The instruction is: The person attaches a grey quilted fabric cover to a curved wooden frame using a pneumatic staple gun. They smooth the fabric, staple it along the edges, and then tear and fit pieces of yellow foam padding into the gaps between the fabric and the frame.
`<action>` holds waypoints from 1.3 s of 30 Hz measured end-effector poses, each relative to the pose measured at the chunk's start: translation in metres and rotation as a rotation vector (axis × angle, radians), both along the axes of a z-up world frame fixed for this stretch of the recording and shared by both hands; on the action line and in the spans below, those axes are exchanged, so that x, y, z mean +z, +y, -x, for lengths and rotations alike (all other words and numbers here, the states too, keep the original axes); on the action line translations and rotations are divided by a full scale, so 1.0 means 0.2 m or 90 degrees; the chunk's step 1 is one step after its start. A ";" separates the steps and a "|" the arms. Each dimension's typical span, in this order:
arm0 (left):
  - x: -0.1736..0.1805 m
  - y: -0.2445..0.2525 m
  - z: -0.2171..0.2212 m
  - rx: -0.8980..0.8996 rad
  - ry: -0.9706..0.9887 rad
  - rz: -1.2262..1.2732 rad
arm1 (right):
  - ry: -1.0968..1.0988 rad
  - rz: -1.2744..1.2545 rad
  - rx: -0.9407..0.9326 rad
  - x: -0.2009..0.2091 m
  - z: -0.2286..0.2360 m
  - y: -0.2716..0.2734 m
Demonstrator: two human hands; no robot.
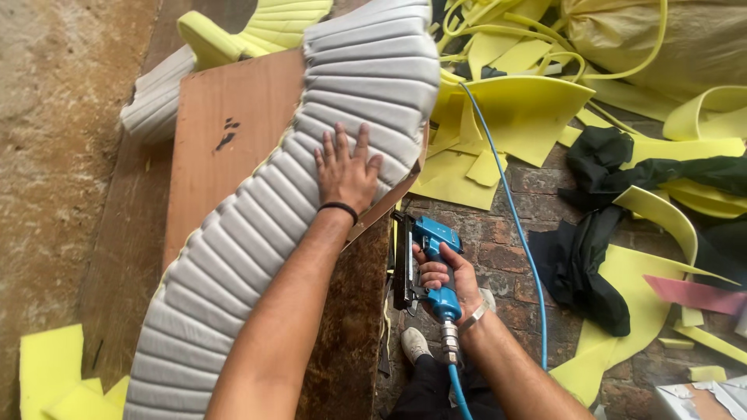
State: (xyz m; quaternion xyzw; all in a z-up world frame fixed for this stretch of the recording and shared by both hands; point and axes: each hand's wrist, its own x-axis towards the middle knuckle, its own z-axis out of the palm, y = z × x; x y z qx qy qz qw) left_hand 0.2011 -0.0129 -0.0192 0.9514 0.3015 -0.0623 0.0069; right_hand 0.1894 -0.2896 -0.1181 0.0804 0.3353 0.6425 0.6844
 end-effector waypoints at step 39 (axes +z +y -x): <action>-0.02 -0.11 -0.16 -0.089 0.211 -0.106 | 0.163 -0.155 -0.022 -0.51 -0.29 0.39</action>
